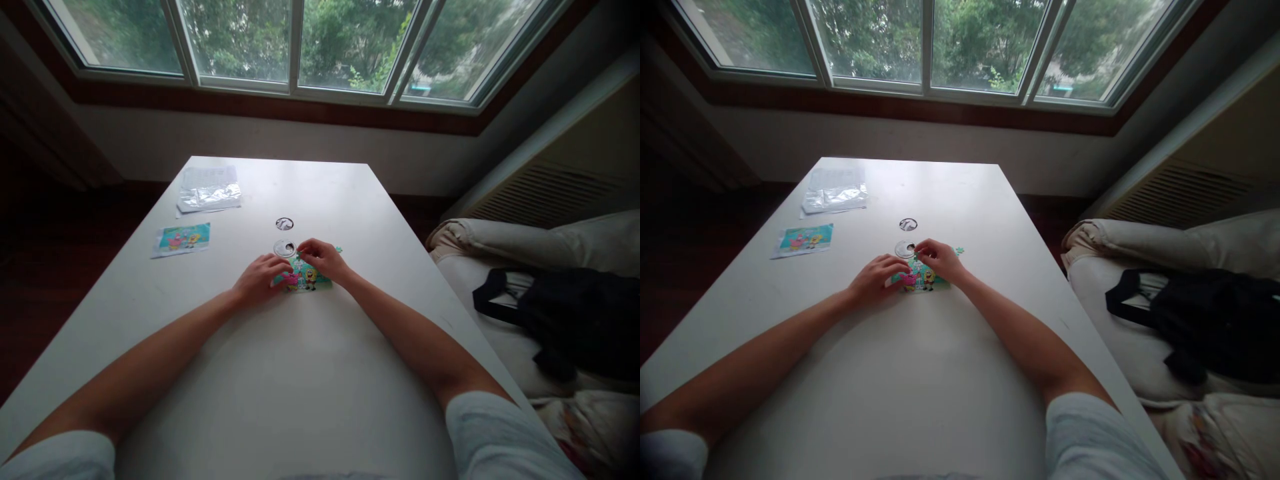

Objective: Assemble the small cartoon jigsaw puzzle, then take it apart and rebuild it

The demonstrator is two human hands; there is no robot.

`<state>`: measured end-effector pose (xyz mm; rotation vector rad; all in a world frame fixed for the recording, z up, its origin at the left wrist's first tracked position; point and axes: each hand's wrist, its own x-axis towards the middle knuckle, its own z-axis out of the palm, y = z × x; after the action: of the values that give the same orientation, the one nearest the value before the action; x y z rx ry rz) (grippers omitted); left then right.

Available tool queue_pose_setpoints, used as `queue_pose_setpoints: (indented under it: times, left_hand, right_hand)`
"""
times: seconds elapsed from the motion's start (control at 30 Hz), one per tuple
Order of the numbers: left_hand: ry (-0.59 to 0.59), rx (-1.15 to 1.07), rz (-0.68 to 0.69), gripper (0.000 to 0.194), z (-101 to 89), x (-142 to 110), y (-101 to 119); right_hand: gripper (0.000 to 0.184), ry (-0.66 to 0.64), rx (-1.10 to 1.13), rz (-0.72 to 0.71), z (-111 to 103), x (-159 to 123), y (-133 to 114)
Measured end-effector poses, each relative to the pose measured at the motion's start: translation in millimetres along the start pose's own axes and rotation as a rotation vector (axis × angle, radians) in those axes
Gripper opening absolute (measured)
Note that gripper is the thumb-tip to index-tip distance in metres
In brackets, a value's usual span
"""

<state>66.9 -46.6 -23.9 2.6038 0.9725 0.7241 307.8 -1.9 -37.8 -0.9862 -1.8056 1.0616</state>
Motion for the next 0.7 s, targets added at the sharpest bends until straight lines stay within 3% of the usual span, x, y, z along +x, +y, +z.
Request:
queue_pose_setpoints:
  times: [0.1, 0.2, 0.37, 0.7]
  left_hand:
    - [-0.147, 0.063, 0.179, 0.041, -0.3, -2, 2]
    - [-0.199, 0.102, 0.205, 0.045, -1.8, -3, 0]
    - [-0.186, 0.098, 0.19, 0.037, -4.1, -3, -6]
    - [-0.159, 0.081, 0.191, 0.029, -6.6, -1, -3]
  right_hand:
    - [0.019, 0.06, -0.068, 0.055, -12, 2, 3]
    - [0.014, 0.079, -0.192, 0.083, -21, 3, 3]
    - [0.005, 0.029, -0.363, 0.029, -21, 0, -2]
    - [0.007, -0.041, -0.355, 0.026, -15, -1, 2]
